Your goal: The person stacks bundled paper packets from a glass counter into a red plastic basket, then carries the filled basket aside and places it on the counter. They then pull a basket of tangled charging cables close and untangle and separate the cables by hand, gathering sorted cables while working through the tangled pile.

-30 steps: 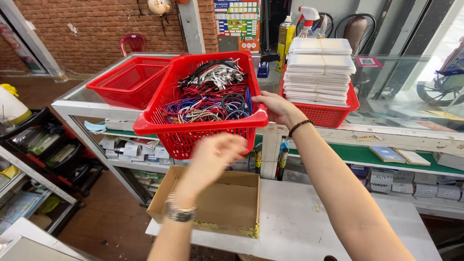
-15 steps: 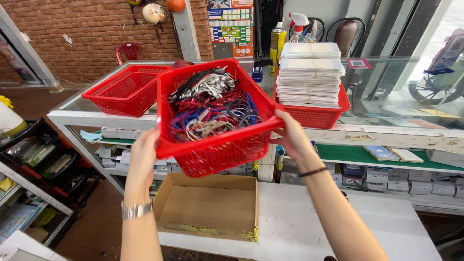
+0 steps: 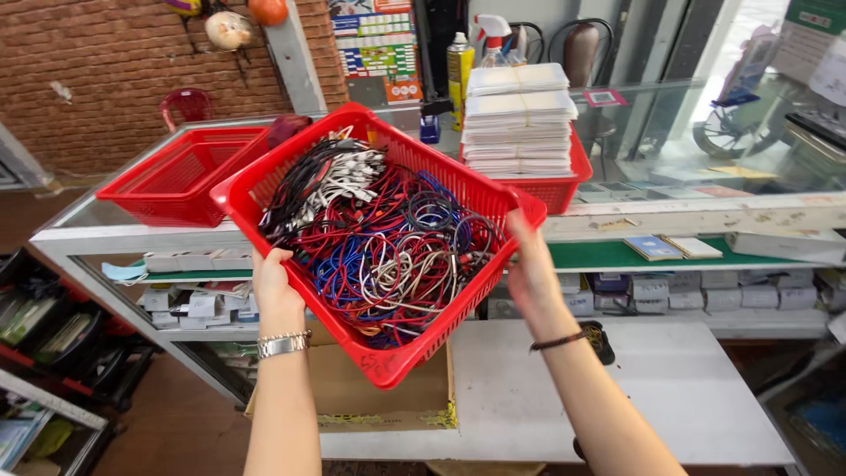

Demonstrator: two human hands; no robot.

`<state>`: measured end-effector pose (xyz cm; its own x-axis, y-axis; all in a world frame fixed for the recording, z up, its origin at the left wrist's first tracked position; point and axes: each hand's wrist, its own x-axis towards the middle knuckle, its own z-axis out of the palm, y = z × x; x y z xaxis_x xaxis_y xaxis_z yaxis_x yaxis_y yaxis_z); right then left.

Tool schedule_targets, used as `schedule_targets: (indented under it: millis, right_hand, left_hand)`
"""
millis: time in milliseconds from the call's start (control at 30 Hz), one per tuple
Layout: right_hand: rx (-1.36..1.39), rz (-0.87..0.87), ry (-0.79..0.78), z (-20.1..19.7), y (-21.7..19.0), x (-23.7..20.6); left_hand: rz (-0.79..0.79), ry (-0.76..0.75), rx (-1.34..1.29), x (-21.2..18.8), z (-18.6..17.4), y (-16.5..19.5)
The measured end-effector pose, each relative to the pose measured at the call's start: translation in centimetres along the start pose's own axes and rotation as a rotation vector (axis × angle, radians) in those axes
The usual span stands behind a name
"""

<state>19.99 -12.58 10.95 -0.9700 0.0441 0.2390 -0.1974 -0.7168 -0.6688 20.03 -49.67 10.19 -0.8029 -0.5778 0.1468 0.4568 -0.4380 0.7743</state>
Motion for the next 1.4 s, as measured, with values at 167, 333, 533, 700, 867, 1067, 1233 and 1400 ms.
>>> schedule_targets:
  millis: [167, 333, 533, 700, 867, 1067, 1233, 1400]
  right_hand:
    - [-0.199, -0.014, 0.126, -0.5, -0.4, -2.5]
    - [-0.126, -0.083, 0.175, -3.4, 0.5, -3.5]
    - [-0.192, -0.070, 0.077, -7.9, -0.1, -3.9]
    - [-0.196, 0.004, 0.072, -14.9, -3.1, -6.5]
    - [-0.146, 0.094, 0.154, -21.7, -4.9, -10.7]
    - [-0.274, 0.066, 0.280, -29.1, -10.4, -12.7]
    - [-0.382, 0.058, 0.344, -32.5, -17.3, -13.7]
    - [-0.499, 0.037, 0.335, -35.3, -24.5, -13.7]
  left_hand:
    - [0.080, 0.138, -0.120, -4.6, 1.3, -2.1]
    - [-0.005, 0.313, -0.226, -4.9, -0.6, -1.3]
    - [0.159, 0.085, 0.040, -6.3, -2.1, -1.3]
    - [0.248, 0.108, 0.150, -13.9, -1.8, -2.8]
    - [0.252, 0.145, 0.305, -20.6, 0.0, -4.4]
    - [0.032, 0.017, 0.243, -27.5, 2.2, -8.4]
    - [-0.432, -0.066, 0.145, -31.7, 4.4, -10.2]
    - [-0.663, -0.249, 0.090, -36.2, 5.0, -13.7]
